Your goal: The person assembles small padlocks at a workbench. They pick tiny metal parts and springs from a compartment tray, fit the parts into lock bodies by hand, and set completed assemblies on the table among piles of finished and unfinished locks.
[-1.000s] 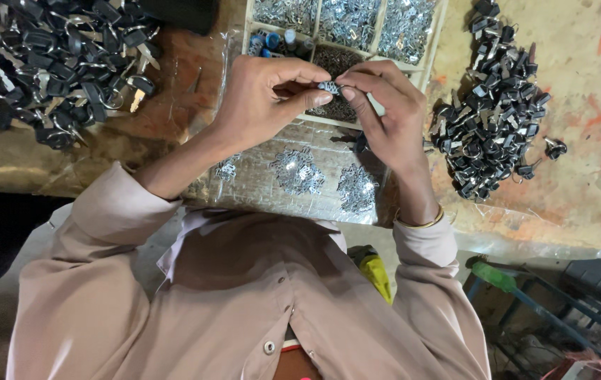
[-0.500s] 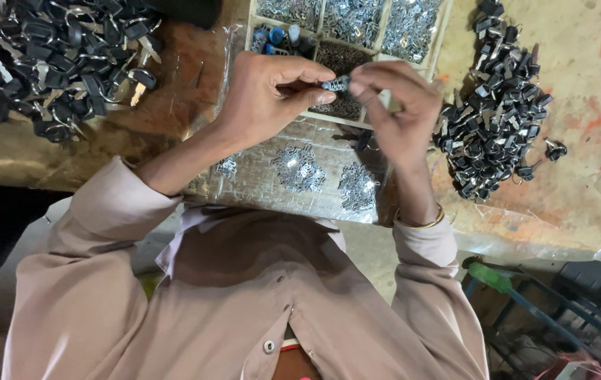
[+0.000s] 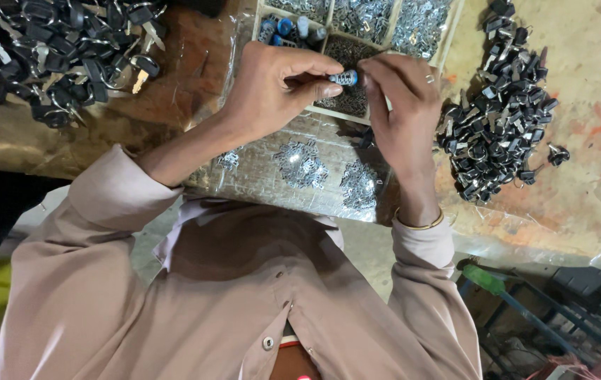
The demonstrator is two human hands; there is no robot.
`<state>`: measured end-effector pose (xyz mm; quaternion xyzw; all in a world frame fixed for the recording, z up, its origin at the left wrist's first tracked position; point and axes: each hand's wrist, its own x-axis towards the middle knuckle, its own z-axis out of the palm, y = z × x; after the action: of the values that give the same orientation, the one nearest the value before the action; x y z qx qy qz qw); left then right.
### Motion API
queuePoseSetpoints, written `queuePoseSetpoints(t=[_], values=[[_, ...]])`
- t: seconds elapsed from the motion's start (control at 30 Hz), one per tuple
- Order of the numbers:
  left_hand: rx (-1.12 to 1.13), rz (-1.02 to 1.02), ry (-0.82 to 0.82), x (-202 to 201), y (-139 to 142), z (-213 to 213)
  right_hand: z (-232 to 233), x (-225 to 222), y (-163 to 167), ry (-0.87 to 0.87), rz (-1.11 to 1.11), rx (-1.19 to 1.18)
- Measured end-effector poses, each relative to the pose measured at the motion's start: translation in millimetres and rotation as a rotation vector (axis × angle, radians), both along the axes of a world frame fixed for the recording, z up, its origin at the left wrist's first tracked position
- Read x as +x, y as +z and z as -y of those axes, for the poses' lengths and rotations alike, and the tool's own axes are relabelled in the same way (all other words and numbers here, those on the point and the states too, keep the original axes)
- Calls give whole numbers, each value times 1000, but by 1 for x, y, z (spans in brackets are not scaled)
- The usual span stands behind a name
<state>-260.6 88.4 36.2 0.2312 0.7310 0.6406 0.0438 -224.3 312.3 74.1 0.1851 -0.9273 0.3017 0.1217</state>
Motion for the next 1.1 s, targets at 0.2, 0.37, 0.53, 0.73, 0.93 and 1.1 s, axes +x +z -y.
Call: queuePoseSetpoints(t=[0.2,0.37,0.53,0.73,0.93,1.1], values=[[-24,-26,1,-1,0,-1,1,1,-4,9,115,-265],[-1,-23,-4,0,1,-2,5,5,-7,31,162,-357],[6,-24,-12,0,1,-2,8,5,-6,39,135,-336],[14,-20,-23,0,2,-2,7,4,-5,74,112,-330],[9,-44,-26,1,1,-3,4,3,-4,92,66,-240],[4,-94,-29,-3,-2,-1,4,7,-13,63,18,-272]])
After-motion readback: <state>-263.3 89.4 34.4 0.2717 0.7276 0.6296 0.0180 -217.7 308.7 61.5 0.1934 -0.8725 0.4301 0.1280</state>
